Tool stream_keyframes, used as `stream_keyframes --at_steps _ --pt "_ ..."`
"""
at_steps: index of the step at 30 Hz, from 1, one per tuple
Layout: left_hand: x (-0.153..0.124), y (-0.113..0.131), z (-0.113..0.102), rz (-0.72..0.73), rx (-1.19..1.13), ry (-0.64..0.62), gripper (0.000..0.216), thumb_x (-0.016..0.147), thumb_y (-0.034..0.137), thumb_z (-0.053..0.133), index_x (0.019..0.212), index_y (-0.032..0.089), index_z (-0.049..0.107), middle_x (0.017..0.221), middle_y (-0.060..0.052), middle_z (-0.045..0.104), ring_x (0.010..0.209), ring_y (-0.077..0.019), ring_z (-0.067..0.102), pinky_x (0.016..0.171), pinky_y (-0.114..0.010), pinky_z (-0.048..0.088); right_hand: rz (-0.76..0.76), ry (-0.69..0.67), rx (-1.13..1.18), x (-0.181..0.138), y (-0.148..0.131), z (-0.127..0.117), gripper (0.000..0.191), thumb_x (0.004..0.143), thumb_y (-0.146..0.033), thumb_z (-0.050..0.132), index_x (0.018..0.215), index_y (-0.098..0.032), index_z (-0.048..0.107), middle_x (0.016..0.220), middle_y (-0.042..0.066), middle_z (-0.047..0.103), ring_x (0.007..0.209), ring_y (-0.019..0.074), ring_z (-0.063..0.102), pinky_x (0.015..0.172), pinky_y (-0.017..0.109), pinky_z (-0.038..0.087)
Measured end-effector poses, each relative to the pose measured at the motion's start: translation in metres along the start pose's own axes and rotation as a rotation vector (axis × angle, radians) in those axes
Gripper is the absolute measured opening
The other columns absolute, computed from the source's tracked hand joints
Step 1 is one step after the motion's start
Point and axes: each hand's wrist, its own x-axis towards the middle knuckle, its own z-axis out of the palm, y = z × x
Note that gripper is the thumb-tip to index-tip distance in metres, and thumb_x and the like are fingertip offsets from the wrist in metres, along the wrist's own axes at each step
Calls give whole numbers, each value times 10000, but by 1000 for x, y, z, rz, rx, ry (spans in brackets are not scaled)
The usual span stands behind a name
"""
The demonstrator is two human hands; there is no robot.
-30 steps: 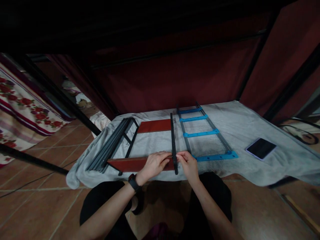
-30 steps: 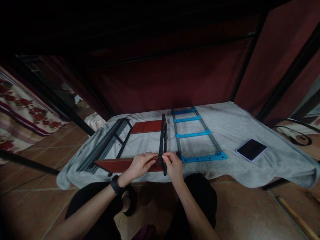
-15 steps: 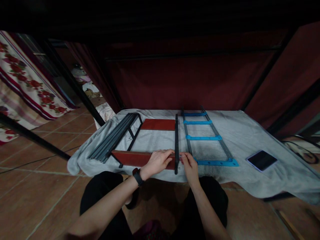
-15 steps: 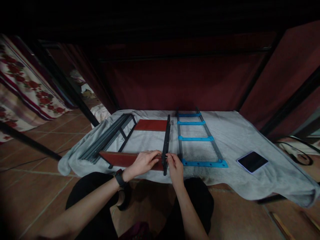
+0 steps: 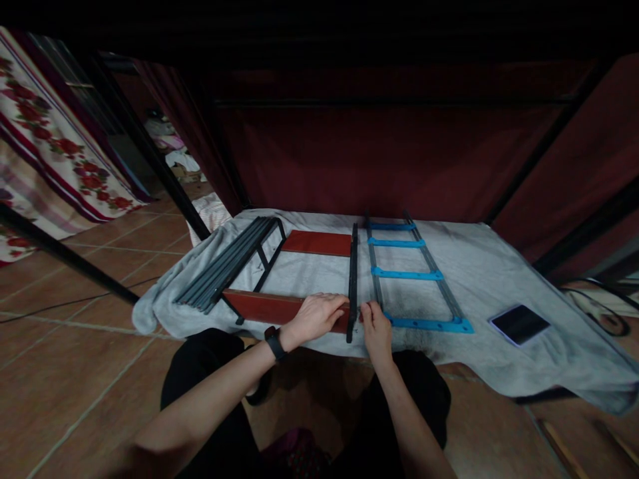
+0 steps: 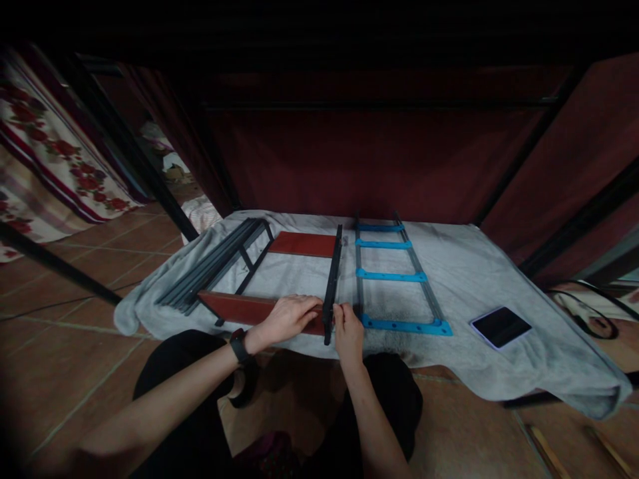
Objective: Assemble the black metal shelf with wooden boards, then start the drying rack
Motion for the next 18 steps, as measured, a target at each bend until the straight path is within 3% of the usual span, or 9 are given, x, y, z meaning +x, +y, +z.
stream_keyframes --at_steps 3,5,9,13,18 --pt "0 -1 0 2 4 7 239 1001 186 584 1224 237 651 1163 -47 782 1070 -223 734 963 -357 528 29 6 29 -1 -1 1 492 1003 -677 431 759 -274 573 627 -7 626 595 194 593 595 310 430" --pt "0 0 -1 -3 1 8 237 1001 184 583 1221 240 651 1156 -43 782 1058 -219 735 954 -352 529 52 1 85 -3 -1 1 476 1013 -665 417 890 -261 636 673 0 660 621 202 619 615 320 471" --pt "0 2 -3 -13 1 2 238 1000 184 592 1225 238 648 1157 -41 782 1057 -220 734 948 -345 526 45 -47 224 -6 2 -3 350 977 -576 565 1112 -257 616 790 -2 703 718 205 678 691 329 545" --pt "0 3 -3 -20 10 -4 230 1002 191 593 1220 236 650 1151 -43 781 1058 -226 731 953 -350 520 22 -91 271 -4 4 -6 291 947 -534 617 1007 -250 637 811 8 712 714 191 686 684 318 555" --pt "0 3 -3 -10 7 -2 212 999 189 592 1197 235 651 1124 -41 780 1025 -223 730 917 -336 520 78 -76 179 0 3 -3 415 956 -637 566 788 -258 593 630 -21 641 566 170 613 579 295 499"
